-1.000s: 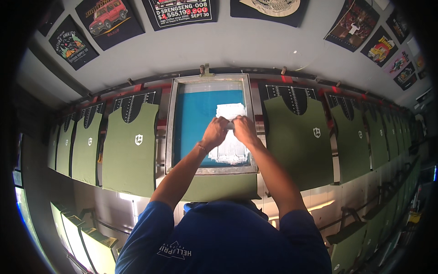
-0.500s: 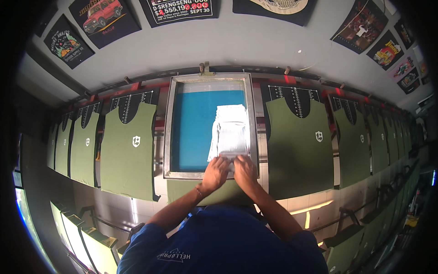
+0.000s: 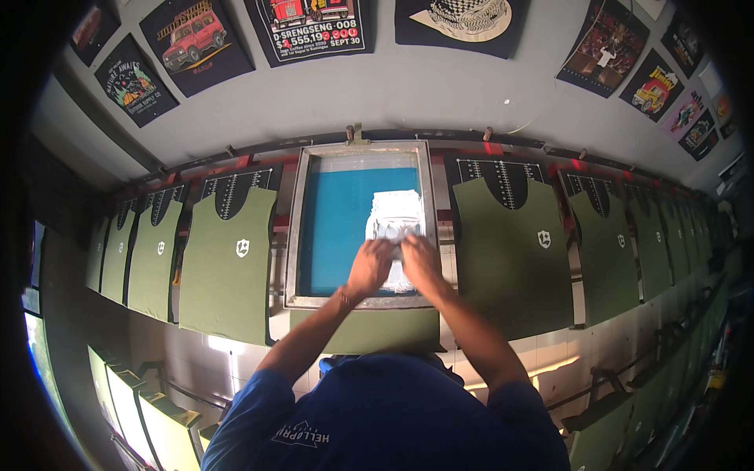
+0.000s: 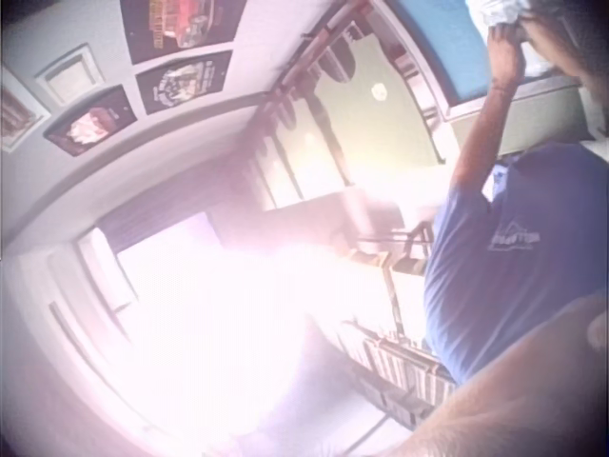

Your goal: The person uses a squeegee to spread white ink across a screen printing frame placed over a green t-shirt. They repeatedly pull the ink across the mesh to print a design, then lift the frame to reveal the printed shirt before moving to the next one in the line.

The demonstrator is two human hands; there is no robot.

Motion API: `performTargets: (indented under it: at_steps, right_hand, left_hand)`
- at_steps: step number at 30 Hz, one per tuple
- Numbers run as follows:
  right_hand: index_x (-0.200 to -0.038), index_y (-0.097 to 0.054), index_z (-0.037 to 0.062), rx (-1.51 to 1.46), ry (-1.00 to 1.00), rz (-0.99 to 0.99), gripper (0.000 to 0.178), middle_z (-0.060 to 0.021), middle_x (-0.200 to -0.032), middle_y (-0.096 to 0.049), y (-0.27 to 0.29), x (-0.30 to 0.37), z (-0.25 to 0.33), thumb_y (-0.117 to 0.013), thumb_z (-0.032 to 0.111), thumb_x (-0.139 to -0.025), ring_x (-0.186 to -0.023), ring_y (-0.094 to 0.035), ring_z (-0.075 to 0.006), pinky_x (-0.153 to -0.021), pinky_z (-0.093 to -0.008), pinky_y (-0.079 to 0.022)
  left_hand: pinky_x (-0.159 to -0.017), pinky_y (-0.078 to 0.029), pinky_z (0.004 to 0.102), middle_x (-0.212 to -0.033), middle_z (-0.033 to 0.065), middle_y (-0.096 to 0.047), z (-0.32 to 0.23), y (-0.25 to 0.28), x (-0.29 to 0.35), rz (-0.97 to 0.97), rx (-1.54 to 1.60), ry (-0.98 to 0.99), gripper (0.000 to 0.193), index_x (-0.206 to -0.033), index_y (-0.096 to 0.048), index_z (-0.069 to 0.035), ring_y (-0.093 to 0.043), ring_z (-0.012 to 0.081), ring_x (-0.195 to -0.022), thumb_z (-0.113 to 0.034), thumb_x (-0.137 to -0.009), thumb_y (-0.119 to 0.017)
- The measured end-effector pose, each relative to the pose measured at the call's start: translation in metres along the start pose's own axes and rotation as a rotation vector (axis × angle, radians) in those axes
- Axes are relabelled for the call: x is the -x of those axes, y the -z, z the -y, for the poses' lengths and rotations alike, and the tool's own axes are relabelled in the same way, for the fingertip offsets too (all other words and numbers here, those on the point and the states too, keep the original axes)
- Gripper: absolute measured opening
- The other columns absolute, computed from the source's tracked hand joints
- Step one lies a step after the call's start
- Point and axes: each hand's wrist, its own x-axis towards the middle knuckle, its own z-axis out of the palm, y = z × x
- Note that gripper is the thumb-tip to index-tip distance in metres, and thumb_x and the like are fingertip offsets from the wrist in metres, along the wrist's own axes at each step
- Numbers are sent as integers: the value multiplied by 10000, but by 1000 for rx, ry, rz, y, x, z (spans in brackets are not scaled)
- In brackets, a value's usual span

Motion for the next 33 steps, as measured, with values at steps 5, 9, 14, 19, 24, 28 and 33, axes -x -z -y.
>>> performTargets:
  at_steps: [5, 9, 14, 19, 24, 28, 33]
  right_hand:
    - [-1026, -647, -17, -18, 60, 72, 291, -134, -1059, -594, 14, 79, 36, -599, -19, -739, -998, -570, -330, -864, -427, -488]
    - [-1188, -612, -25, -25, 101, 114, 429, -143, -1167, -578, 10, 107, 38, -606, 27, -763, -1050, -553, -328, -888, -430, -474]
    - [-1242, -578, -29, -42, 174, 214, 474, -170, -1230, -564, 1, 120, 25, -658, 108, -795, -1093, -550, -331, -942, -429, -450]
    - [-1300, -553, -11, -365, 14, -91, 491, -215, -1261, -554, 13, 111, 10, -686, 179, -868, -1164, -534, -385, -1013, -465, -425]
    - [-1198, -593, -42, -371, -663, -300, 344, -217, -1118, -626, -75, 129, -67, -567, 227, -986, -1024, -610, -333, -889, -436, -483]
    - [-1122, -642, -23, -740, -786, -153, 308, -246, -869, -659, -51, 107, -43, -496, 204, -974, -818, -660, -351, -763, -452, -501]
    - [-958, -685, 8, -543, -884, -260, 336, -245, -812, -649, -60, 107, -50, -498, 285, -928, -795, -663, -381, -735, -477, -491]
  left_hand:
    - [-914, -463, 437, -1204, 148, -596, -50, -2, 82, 95, -52, 97, 462, -1224, -600, -15, -545, 346, -1036, -39, -763, -621]
    - [-954, -444, 465, -1273, 134, -562, -56, -2, 106, 192, -143, 98, 426, -1231, -608, -55, -519, 351, -1114, -152, -825, -693]
    - [-998, -399, 485, -1307, 136, -542, -52, 17, 110, 171, -115, 201, 551, -1265, -609, -108, -495, 351, -1184, -360, -809, -786]
    - [-874, -442, 508, -1078, 193, -617, 60, 68, 131, -299, -312, 597, 297, -1128, -614, -17, -568, 383, -1007, -140, -871, -696]
    - [-681, -473, 488, -919, 158, -628, 148, 98, 166, -22, -137, 936, 220, -1045, -608, -74, -601, 367, -831, -261, -995, -504]
    - [-646, -460, 467, -880, 149, -601, 188, 89, 213, 19, -55, 762, 164, -1019, -590, -94, -586, 349, -792, -212, -989, -479]
    - [-579, -361, 340, -719, 16, -442, 188, 63, 207, -263, 158, 753, 322, -863, -520, -104, -428, 177, -652, -376, -1019, -448]
